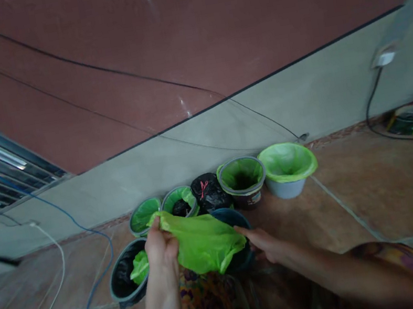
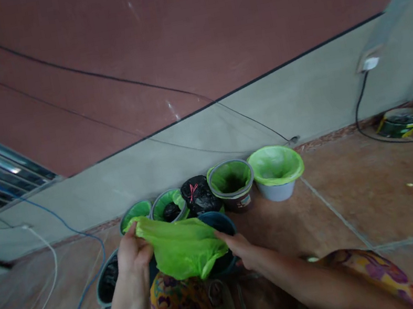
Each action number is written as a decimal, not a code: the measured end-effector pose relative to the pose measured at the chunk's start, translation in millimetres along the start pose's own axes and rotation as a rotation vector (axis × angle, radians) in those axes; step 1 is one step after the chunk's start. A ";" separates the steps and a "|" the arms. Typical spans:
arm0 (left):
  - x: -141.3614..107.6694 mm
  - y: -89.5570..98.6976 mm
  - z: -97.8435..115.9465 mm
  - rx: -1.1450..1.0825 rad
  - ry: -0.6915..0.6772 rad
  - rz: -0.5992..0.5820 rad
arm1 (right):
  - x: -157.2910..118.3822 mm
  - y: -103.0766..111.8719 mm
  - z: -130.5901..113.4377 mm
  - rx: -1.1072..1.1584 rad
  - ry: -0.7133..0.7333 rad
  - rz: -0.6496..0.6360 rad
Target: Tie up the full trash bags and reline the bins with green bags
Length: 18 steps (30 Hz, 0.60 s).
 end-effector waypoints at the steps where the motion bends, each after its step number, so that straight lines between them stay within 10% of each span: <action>1: -12.4 -5.2 -3.3 -0.019 0.003 -0.045 | -2.6 -6.0 10.2 -0.024 -0.072 -0.001; 13: -82.3 -38.1 14.7 -0.242 -0.124 -0.173 | -36.2 -45.2 36.6 -0.034 -0.103 -0.411; 18: -84.4 -36.5 15.6 -0.292 -0.122 -0.198 | -29.5 -44.3 39.1 -0.082 -0.003 -0.336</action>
Point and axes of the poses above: each hand's wrist, its own x-axis towards the middle knuckle, its own y-axis out of the back of the hand, z = x × y, the point moved 5 cm from there along x, towards the middle knuckle, and after that the axes turned 14 degrees about z, right-handed, at the moved point
